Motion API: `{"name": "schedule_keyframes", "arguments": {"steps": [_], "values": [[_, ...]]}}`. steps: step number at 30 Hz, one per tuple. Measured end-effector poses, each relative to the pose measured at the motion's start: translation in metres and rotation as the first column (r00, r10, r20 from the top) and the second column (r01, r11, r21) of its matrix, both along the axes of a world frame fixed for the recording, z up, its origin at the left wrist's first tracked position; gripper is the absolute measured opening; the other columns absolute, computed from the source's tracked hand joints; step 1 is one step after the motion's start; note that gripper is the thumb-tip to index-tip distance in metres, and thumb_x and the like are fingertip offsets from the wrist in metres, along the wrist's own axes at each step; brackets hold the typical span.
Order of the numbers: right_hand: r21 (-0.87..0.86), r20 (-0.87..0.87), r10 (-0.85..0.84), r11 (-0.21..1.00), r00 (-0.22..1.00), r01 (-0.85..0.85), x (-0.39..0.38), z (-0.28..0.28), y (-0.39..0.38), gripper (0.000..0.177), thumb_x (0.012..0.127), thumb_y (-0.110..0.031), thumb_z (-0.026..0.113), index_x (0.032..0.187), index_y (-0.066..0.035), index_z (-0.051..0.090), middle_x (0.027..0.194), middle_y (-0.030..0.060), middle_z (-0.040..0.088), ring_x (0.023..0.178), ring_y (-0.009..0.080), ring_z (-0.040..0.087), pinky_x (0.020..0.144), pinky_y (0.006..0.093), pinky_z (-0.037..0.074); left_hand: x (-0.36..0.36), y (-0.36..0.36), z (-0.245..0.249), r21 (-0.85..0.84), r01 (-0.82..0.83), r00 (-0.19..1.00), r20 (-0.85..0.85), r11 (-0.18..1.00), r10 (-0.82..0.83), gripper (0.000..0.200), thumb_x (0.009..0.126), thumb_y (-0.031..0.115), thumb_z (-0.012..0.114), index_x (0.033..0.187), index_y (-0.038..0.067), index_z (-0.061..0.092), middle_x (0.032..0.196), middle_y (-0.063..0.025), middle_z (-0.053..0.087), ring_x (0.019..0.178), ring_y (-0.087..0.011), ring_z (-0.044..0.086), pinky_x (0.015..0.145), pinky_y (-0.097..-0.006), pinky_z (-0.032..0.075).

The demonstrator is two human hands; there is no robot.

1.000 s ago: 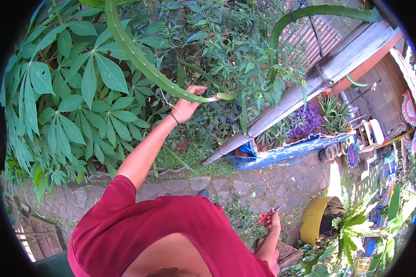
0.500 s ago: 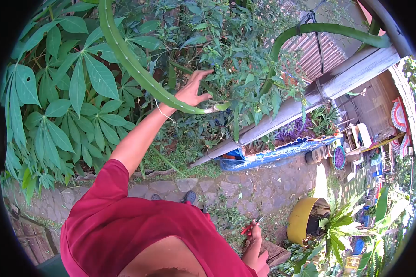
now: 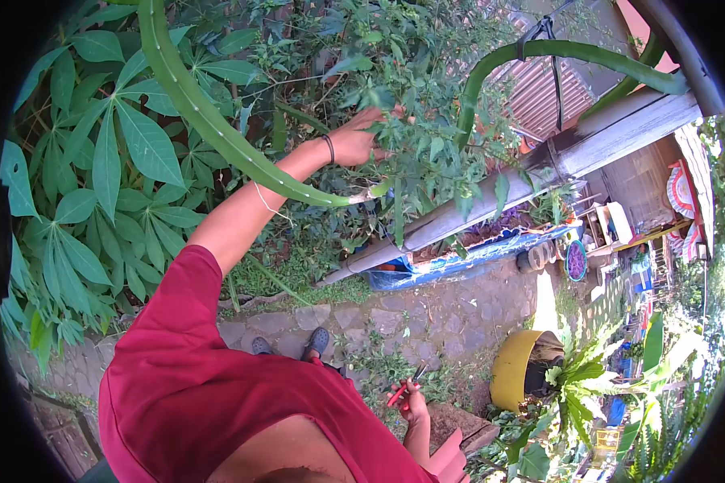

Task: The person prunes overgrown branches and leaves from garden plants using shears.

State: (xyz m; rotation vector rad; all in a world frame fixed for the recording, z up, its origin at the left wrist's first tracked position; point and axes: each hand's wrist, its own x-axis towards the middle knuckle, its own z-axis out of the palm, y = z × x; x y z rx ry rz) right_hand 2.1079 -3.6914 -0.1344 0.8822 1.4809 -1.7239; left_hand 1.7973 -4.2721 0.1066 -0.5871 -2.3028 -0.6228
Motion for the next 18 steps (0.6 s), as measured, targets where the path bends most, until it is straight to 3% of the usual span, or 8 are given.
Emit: {"name": "schedule_keyframes", "arguments": {"steps": [1, 3, 5, 8, 11, 14, 18], "values": [[0.001, -0.005, 0.0, 1.0, 1.0, 0.0, 0.003, -0.004, 0.0, 0.036, 0.1, -0.041, 0.048, 0.116, -0.01, 0.049, 0.101, 0.0153, 0.065, 0.083, 0.0329, 0.067, 0.069, 0.0449, 0.056, -0.002, 0.002, 0.007, 0.001, 0.0, 1.0, -0.005, 1.0, 0.0, 0.075, 0.083, 0.032, 0.071, 0.146, 0.013, 0.034, 0.14, -0.0232, 0.035, 0.132, -0.0426, 0.033, 0.112, -0.0452, 0.028], [0.022, 0.054, -0.02, 1.0, 0.998, 0.019, 0.008, -0.011, 0.0, 0.043, 0.097, -0.045, 0.051, 0.12, -0.009, 0.048, 0.109, 0.0159, 0.063, 0.087, 0.0341, 0.067, 0.064, 0.0428, 0.054, -0.01, 0.004, 0.016, 0.192, 0.133, 0.96, 0.219, 0.972, -0.174, 0.062, 0.085, 0.023, 0.069, 0.138, 0.009, 0.042, 0.147, -0.015, 0.036, 0.136, -0.0328, 0.034, 0.115, -0.0411, 0.028], [0.022, 0.069, -0.009, 1.0, 0.998, 0.007, 0.009, -0.016, -0.001, 0.045, 0.097, -0.046, 0.051, 0.121, -0.009, 0.047, 0.109, 0.0159, 0.063, 0.086, 0.0339, 0.067, 0.065, 0.043, 0.056, -0.023, 0.002, 0.016, 0.148, 0.144, 0.977, 0.137, 0.978, -0.165, 0.058, 0.085, 0.025, 0.069, 0.135, 0.006, 0.046, 0.144, -0.0162, 0.04, 0.133, -0.032, 0.04, 0.113, -0.0404, 0.032], [0.012, 0.084, -0.004, 1.0, 0.996, 0.003, 0.006, -0.016, -0.004, 0.047, 0.097, -0.048, 0.05, 0.123, -0.009, 0.046, 0.109, 0.0162, 0.063, 0.085, 0.0335, 0.068, 0.065, 0.042, 0.057, -0.054, -0.008, -0.003, -0.033, 0.132, 0.958, 0.261, 0.991, -0.118, 0.054, 0.082, 0.023, 0.068, 0.129, 0.004, 0.051, 0.141, -0.0163, 0.045, 0.132, -0.031, 0.042, 0.111, -0.0403, 0.034], [0.012, 0.078, 0.007, 1.0, 0.997, -0.008, 0.001, -0.015, -0.006, 0.052, 0.097, -0.048, 0.05, 0.13, -0.008, 0.043, 0.111, 0.0174, 0.062, 0.086, 0.0334, 0.068, 0.064, 0.0409, 0.057, -0.087, -0.01, -0.036, 0.083, 0.142, 0.944, 0.287, 0.986, -0.16, 0.051, 0.077, 0.016, 0.066, 0.125, 0.003, 0.054, 0.14, -0.0173, 0.046, 0.13, -0.0317, 0.044, 0.11, -0.0395, 0.036], [0.011, 0.064, 0.02, 1.0, 0.998, -0.021, -0.002, -0.009, -0.007, 0.053, 0.097, -0.048, 0.049, 0.13, -0.008, 0.042, 0.114, 0.0183, 0.061, 0.088, 0.0335, 0.068, 0.063, 0.0409, 0.056, -0.103, -0.005, -0.042, 0.057, 0.185, 0.969, 0.158, 0.981, -0.192, 0.05, 0.073, 0.013, 0.064, 0.121, 0.002, 0.053, 0.135, -0.0196, 0.05, 0.123, -0.034, 0.049, 0.103, -0.0399, 0.041], [0.023, 0.064, -0.015, 1.0, 0.998, 0.013, -0.002, -0.001, -0.011, 0.052, 0.098, -0.047, 0.049, 0.13, -0.008, 0.042, 0.117, 0.0189, 0.06, 0.089, 0.0337, 0.067, 0.062, 0.0409, 0.055, -0.058, 0.009, 0.019, -0.091, 0.188, 0.941, 0.301, 0.978, -0.152, 0.048, 0.074, 0.02, 0.064, 0.118, 0.004, 0.052, 0.124, -0.0208, 0.053, 0.109, -0.0348, 0.055, 0.09, -0.0428, 0.046]]}}
